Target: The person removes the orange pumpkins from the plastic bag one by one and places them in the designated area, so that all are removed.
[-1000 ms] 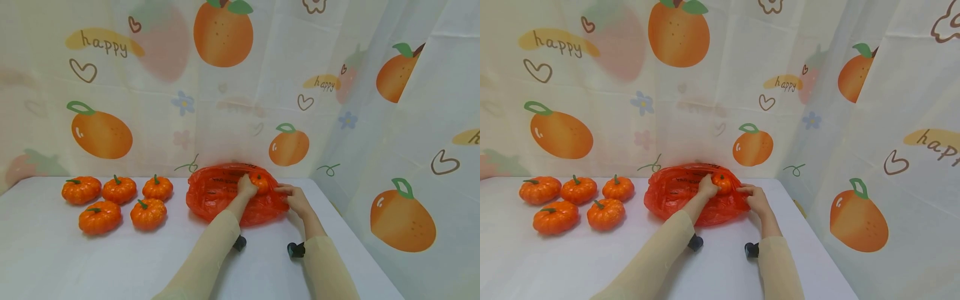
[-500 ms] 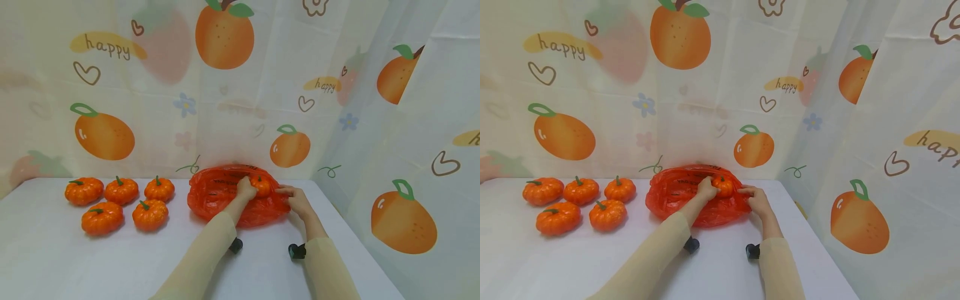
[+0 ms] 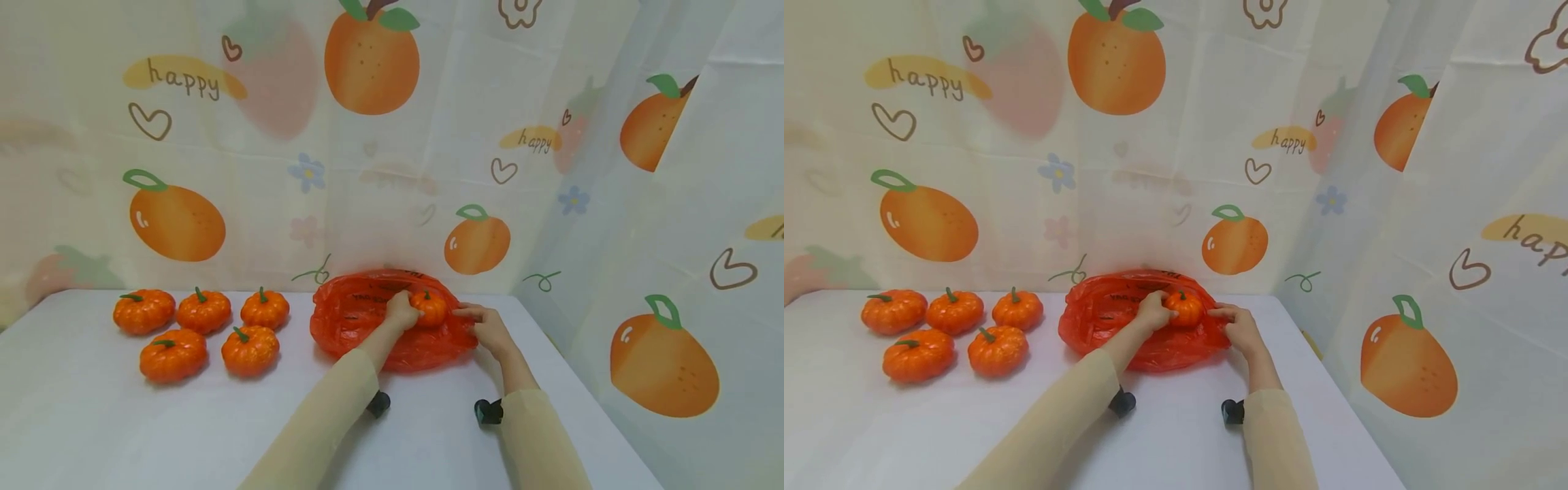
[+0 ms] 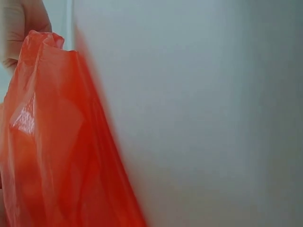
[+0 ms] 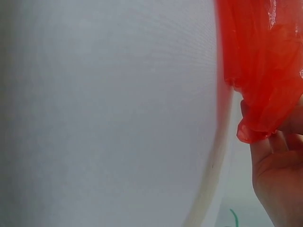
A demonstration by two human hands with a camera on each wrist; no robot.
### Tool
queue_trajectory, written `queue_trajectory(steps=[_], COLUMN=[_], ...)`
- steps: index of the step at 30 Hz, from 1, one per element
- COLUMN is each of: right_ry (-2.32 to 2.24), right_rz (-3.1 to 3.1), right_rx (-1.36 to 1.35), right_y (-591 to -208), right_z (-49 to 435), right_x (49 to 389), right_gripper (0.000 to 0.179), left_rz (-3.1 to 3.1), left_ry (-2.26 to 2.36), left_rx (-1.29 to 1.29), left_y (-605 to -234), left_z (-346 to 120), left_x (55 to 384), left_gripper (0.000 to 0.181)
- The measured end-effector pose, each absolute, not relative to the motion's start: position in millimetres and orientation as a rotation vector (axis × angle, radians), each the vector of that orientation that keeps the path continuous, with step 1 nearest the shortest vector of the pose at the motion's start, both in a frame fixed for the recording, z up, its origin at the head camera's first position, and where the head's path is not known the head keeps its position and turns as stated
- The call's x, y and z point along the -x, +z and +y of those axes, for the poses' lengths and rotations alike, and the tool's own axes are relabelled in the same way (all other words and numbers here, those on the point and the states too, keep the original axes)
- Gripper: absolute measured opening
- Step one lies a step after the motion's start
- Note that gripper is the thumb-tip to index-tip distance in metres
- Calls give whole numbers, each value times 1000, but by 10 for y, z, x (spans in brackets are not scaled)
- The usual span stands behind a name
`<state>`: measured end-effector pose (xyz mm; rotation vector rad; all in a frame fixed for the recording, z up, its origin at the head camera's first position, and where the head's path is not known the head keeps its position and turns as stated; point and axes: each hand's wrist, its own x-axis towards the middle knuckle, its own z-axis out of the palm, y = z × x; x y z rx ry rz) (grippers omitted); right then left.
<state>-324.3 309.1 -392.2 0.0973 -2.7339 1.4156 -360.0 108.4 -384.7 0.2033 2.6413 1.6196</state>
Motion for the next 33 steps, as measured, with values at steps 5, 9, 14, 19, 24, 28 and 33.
queue_trajectory(steps=[5, 9, 14, 19, 24, 28, 33], right_ry=[1416, 1411, 1401, 1405, 1415, 1414, 1410], right_rz=[-2740, -2742, -2748, -2741, -2736, -2743, -2747], right_rx=[-89, -83, -57, -56, -69, -72, -63], right_y=[-3916, -3917, -3928, -3947, -3958, -3950, -3924], right_z=[3095, 3097, 3108, 3108, 3103, 3097, 3092], right_x=[3244, 3249, 3253, 3250, 3240, 3229, 3225], right_gripper=[52, 51, 52, 52, 51, 50, 51], left_rz=[2596, 2566, 2551, 2551, 2529, 2532, 2501], left_ry=[1633, 1649, 1656, 1652, 1649, 1636, 1653], left_rx=[-219, -244, -292, -324, -328, -345, -349], left_y=[-3778, -3725, -3670, -3597, -3550, -3522, -3451], left_z=[1032, 969, 894, 810, 724, 661, 584], left_x=[3566, 3546, 3520, 3472, 3430, 3416, 3416], left_gripper=[51, 51, 51, 51, 52, 52, 53])
